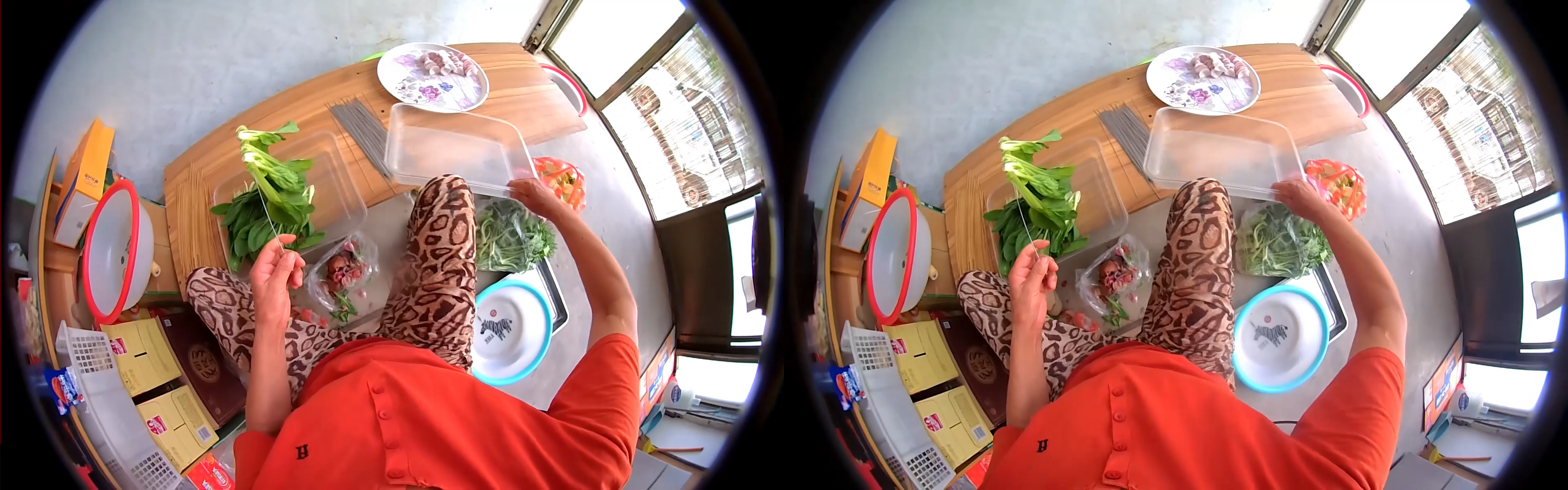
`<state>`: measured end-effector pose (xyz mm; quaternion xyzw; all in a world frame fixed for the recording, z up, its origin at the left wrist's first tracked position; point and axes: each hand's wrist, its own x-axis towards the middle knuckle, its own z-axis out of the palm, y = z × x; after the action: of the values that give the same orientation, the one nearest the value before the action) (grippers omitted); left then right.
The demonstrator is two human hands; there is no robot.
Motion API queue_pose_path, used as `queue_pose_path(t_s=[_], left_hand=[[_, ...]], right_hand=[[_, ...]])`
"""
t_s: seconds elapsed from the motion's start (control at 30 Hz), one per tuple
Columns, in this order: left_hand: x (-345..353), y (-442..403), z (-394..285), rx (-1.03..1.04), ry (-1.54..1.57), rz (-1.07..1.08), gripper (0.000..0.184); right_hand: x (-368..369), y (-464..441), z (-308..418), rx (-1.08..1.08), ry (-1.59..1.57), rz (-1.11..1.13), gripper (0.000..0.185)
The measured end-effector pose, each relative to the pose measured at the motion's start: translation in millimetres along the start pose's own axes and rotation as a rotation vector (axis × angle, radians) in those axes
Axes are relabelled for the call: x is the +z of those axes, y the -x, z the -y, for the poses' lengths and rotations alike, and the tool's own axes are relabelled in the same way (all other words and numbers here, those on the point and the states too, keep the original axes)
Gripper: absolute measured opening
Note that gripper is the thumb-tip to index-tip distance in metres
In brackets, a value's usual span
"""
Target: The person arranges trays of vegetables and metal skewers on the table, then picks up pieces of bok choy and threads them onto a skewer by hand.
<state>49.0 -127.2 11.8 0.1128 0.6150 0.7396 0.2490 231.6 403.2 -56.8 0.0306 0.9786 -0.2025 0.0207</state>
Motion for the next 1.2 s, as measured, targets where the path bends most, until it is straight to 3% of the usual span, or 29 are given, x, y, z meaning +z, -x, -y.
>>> queue_pose_path(t_s=[0.2, 0.53, 0.6, 0.77, 0.93, 1.2], left_hand=[[-1.0, -2.5, 0.2, -0.002, 0.014, -0.035, 0.027], [-2.3, -0.1, -0.2, -0.022, -0.007, -0.043, 0.027], [-3.3, 0.7, 1.7, -0.025, -0.017, -0.038, 0.027], [-0.7, 1.0, 0.7, -0.037, -0.044, -0.05, 0.027], [2.5, -4.9, -2.0, -0.043, -0.042, -0.046, 0.028], [7.4, -11.9, -2.1, -0.066, -0.043, -0.015, 0.028]], right_hand=[[35.7, -46.3, 27.9, -0.038, 0.021, -0.093, 0.017], [39.5, -55.6, 19.9, 0.132, 0.031, -0.209, 0.02], [29.6, -57.2, 11.1, 0.22, 0.037, -0.135, 0.019], [32.9, -52.7, -44.8, 0.148, 0.14, -0.101, 0.012], [33.4, -40.8, -72.7, 0.219, 0.328, -0.082, 0.014], [11.7, -31.3, -73.3, 0.18, 0.202, -0.117, 0.019]])
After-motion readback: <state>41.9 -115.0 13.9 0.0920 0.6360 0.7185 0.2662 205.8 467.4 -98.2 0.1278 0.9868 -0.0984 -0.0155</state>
